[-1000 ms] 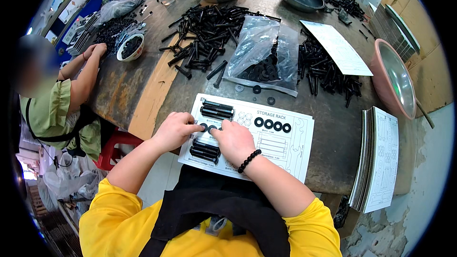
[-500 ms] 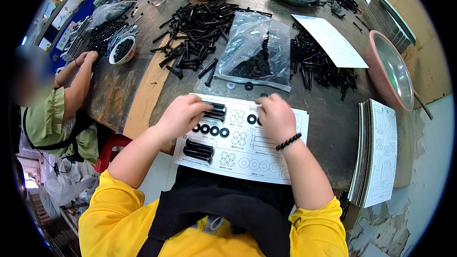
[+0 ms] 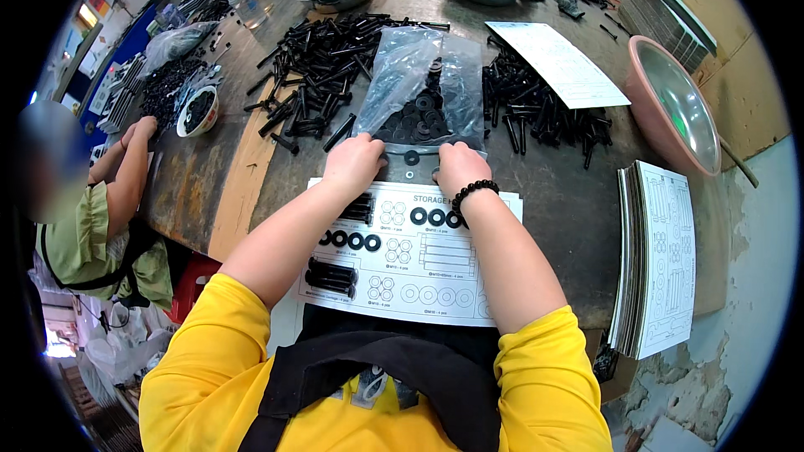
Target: The person repeatedly picks black cylindrical rods and small black rings from a table and places them onto a printed layout sheet. The person also moves the sheet aside to access more parts and continues the repetitive placement cycle.
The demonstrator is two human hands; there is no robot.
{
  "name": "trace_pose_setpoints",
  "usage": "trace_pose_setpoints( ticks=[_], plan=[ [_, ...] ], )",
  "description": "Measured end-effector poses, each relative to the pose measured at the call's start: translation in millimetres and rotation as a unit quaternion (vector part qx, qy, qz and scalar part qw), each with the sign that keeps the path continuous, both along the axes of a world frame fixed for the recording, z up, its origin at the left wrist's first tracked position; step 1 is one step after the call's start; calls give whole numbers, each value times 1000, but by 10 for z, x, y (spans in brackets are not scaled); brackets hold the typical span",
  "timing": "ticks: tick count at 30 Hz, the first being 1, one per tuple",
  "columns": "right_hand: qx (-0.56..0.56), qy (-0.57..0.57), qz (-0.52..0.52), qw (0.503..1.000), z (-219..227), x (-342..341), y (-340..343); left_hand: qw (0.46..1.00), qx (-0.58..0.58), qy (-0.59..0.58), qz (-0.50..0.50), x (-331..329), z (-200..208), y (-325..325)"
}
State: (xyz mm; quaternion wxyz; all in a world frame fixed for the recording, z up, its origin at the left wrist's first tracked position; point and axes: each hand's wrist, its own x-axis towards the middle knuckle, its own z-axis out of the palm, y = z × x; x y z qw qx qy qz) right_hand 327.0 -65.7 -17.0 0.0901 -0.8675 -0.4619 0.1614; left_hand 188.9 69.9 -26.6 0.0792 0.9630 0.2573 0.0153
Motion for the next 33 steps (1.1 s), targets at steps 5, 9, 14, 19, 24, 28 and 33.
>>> trace_pose_setpoints(
  ticks=[5,9,14,19,24,28,33],
  plan=[
    [80,99,34,991,-74,24,87,999,-42,-13,12,54,-4,-14],
    [153,32,98,983,-156,-84,187,997,-72,-20,8,62,-9,14],
    [111,-25,129,985,-178,-38,253,990,-93,-105,14,188,72,28],
    [53,-35,124,990,-98,-63,340,996,-24,-68,48,379,13,13],
    [55,-43,101,992,-126,-65,379,995,-31,-74,54,370,59,-23],
    [118,-19,113,986,-59,-44,205,987,-94,-116,55,197,274,-68],
    [181,148,66,970,234,-136,-510,967,-215,-134,-25,-277,541,-384]
  ],
)
